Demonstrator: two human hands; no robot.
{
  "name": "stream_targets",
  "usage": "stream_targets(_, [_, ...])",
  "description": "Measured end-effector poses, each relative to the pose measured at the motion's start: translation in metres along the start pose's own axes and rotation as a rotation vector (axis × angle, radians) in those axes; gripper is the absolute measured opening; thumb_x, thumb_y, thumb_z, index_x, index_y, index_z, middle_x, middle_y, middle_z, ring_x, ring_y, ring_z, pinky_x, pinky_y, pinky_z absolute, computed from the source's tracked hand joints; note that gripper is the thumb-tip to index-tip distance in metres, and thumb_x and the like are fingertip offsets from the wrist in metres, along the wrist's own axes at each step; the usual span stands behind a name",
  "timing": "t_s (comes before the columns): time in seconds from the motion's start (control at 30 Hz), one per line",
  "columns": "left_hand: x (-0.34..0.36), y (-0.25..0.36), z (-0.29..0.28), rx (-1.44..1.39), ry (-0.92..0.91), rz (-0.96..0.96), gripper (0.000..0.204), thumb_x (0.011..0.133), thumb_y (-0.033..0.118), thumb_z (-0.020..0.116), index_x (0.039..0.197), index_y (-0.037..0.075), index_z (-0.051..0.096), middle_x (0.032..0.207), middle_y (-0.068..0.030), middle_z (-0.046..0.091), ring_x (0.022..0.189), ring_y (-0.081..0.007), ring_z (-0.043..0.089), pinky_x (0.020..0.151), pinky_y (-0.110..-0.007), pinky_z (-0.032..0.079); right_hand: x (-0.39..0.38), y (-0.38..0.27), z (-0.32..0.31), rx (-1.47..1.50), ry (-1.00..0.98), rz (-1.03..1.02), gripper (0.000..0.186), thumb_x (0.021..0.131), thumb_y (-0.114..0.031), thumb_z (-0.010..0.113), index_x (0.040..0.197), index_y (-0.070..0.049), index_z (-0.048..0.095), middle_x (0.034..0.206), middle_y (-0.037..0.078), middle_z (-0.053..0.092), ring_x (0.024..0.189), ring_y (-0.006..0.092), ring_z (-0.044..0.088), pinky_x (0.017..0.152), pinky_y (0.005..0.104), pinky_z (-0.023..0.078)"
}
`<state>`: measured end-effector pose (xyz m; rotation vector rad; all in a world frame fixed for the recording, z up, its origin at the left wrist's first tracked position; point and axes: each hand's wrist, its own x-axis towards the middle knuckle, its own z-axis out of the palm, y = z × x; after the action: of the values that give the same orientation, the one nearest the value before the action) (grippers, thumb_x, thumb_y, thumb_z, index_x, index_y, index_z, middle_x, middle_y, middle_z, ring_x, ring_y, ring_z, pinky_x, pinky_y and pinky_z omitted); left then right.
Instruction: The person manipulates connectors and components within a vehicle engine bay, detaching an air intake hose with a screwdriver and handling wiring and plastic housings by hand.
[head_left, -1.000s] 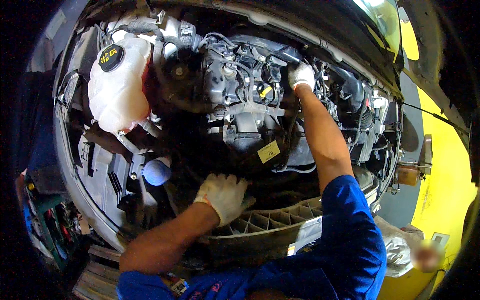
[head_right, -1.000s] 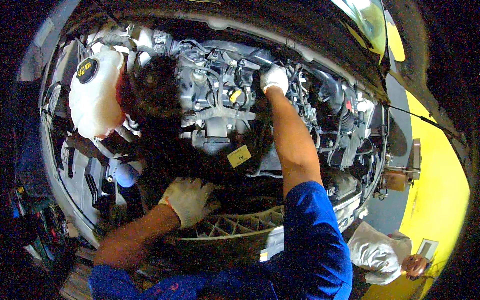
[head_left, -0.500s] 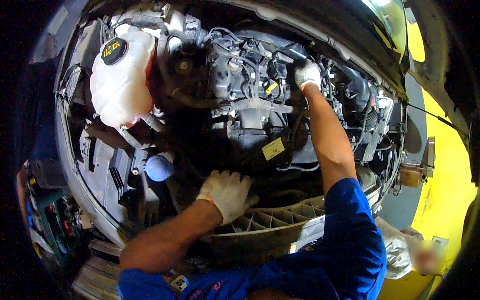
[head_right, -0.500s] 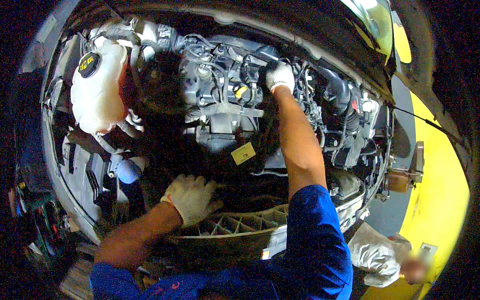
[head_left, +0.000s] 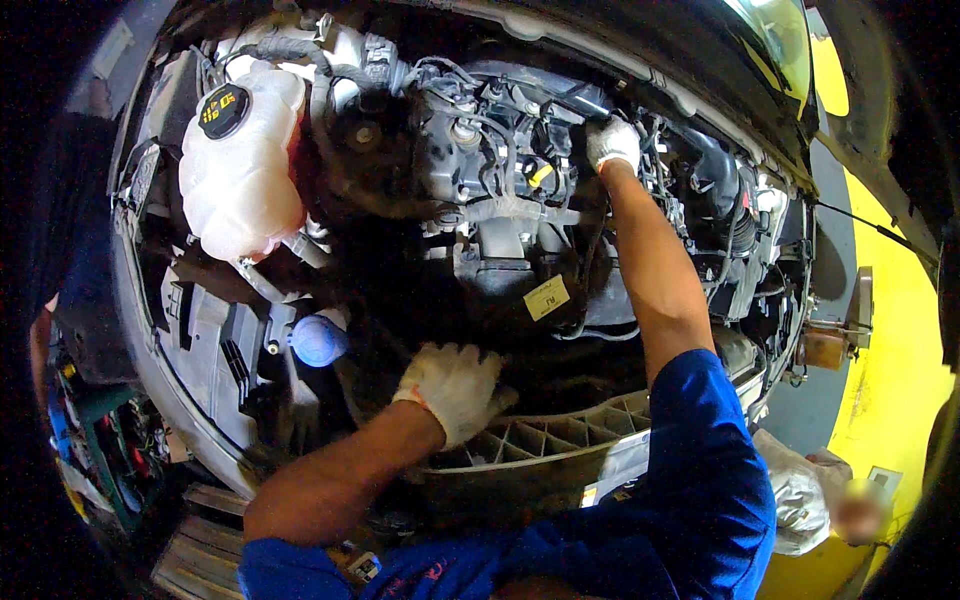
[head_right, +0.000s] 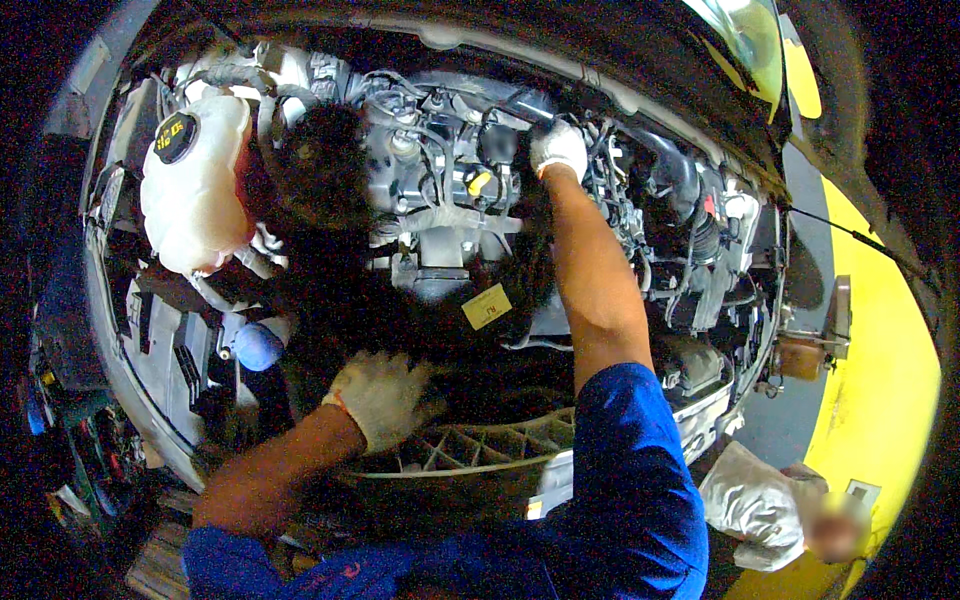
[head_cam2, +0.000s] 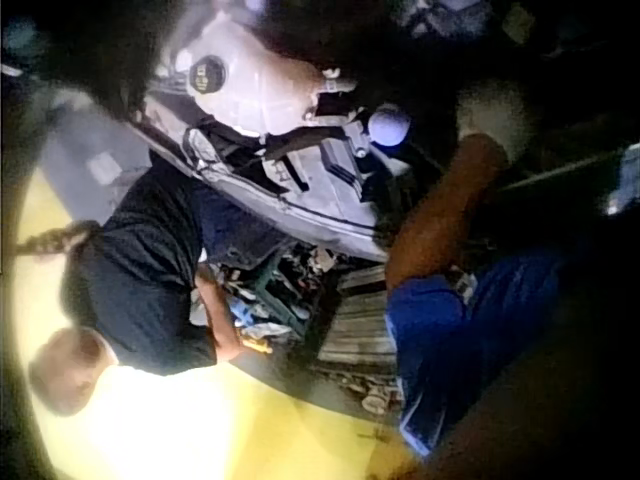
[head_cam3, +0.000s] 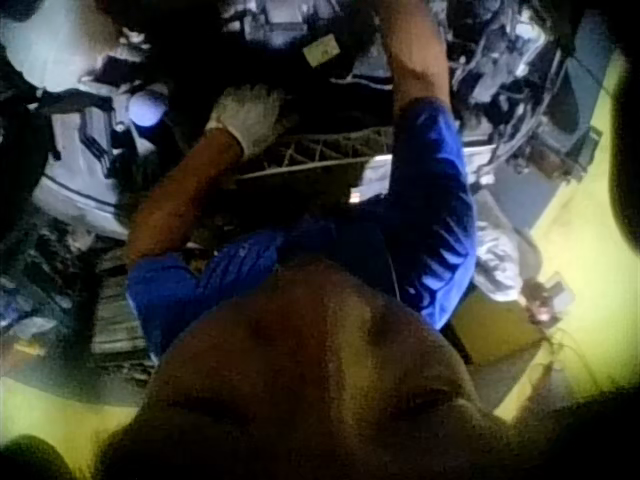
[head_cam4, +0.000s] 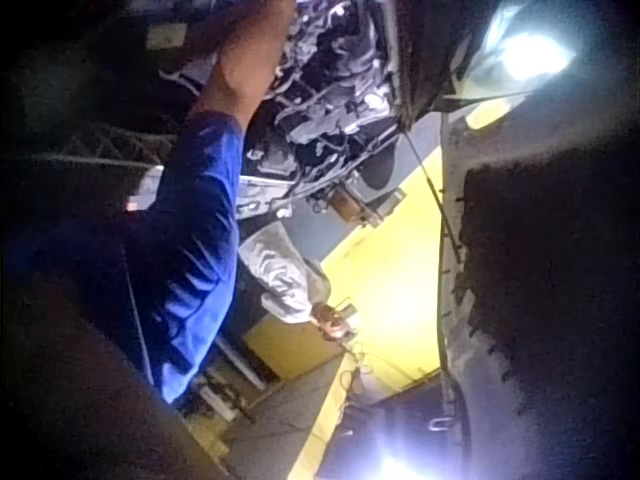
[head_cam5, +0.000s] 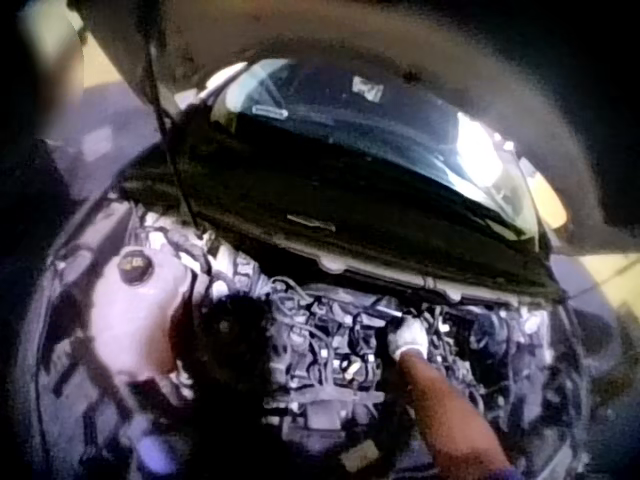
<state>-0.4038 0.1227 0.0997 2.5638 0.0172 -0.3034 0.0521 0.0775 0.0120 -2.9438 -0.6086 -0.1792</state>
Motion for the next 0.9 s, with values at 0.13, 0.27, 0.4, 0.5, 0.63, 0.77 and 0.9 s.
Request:
stream_targets(0.13, [0.002, 0.000, -0.004, -0.004, -0.043, -0.019, 0.048, 0.093, 0.053, 0.060, 0.114, 0.011, 0.070, 0.096, -0.0126, 0.070, 0.088, -0.0307, 0.069, 0.079, -0.046, 0.052, -0.005, -0.003, -0.004, 0.029, -0.033, -0.061, 0.042, 0.094, -0.038, 0.056, 0.116, -0.005, 0.070, 0.116, 0.025, 0.069, 0.115, 0.0390, 0.065, 0.102, 0.0449, 0.050])
stream_targets(0.27, [0.002, 0.000, -0.002, -0.028, -0.037, -0.020, 0.047, 0.094, 0.052, 0.060, 0.116, 0.012, 0.070, 0.099, -0.0132, 0.071, 0.092, -0.0311, 0.069, 0.081, -0.046, 0.052, -0.005, -0.013, -0.010, 0.019, -0.055, 0.033, 0.042, 0.096, -0.038, 0.054, 0.114, -0.005, 0.070, 0.119, 0.025, 0.068, 0.115, 0.0399, 0.065, 0.099, 0.0475, 0.052])
stream_targets(0.4, [0.002, 0.002, -0.005, -0.029, -0.075, -0.040, 0.047, 0.094, 0.052, 0.059, 0.117, 0.012, 0.069, 0.102, -0.0136, 0.071, 0.094, -0.0315, 0.069, 0.083, -0.046, 0.052, -0.007, 0.001, -0.003, 0.006, 0.029, -0.129, 0.044, 0.094, -0.041, 0.057, 0.111, -0.003, 0.071, 0.114, 0.026, 0.069, 0.111, 0.0427, 0.065, 0.098, 0.0492, 0.051])
stream_targets(0.5, [0.003, 0.002, -0.004, -0.035, -0.089, -0.035, 0.047, 0.094, 0.052, 0.059, 0.117, 0.012, 0.070, 0.102, -0.0136, 0.071, 0.094, -0.0314, 0.069, 0.083, -0.046, 0.052, 0.002, 0.007, 0.008, 0.032, 0.040, -0.079, 0.044, 0.092, -0.041, 0.059, 0.111, -0.003, 0.072, 0.111, 0.026, 0.070, 0.110, 0.0434, 0.064, 0.097, 0.0497, 0.051])
stream_targets(0.63, [0.000, 0.001, -0.003, -0.034, -0.064, -0.039, 0.048, 0.094, 0.053, 0.059, 0.115, 0.012, 0.070, 0.101, -0.0133, 0.071, 0.094, -0.0311, 0.069, 0.082, -0.046, 0.052, -0.004, 0.007, 0.015, 0.053, 0.110, -0.073, 0.042, 0.093, -0.040, 0.059, 0.111, -0.004, 0.072, 0.112, 0.026, 0.070, 0.111, 0.0428, 0.064, 0.098, 0.0486, 0.050])
stream_targets(0.77, [0.006, 0.004, -0.014, -0.048, -0.239, -0.044, 0.057, 0.097, 0.057, 0.052, 0.131, 0.012, 0.061, 0.112, -0.0173, 0.069, 0.104, -0.0356, 0.068, 0.091, -0.050, 0.053, 0.002, 0.014, 0.014, 0.031, 0.059, -0.085, 0.040, 0.090, -0.037, 0.062, 0.112, -0.005, 0.072, 0.113, 0.026, 0.070, 0.112, 0.0433, 0.064, 0.099, 0.0485, 0.050])
stream_targets(0.9, [0.004, 0.001, -0.013, -0.040, -0.235, -0.046, 0.057, 0.098, 0.056, 0.051, 0.133, 0.013, 0.060, 0.112, -0.0175, 0.069, 0.105, -0.0353, 0.068, 0.092, -0.050, 0.053, -0.005, 0.000, 0.011, 0.065, 0.063, -0.019, 0.039, 0.089, -0.035, 0.063, 0.111, -0.004, 0.070, 0.111, 0.026, 0.070, 0.110, 0.0439, 0.064, 0.097, 0.0497, 0.051])
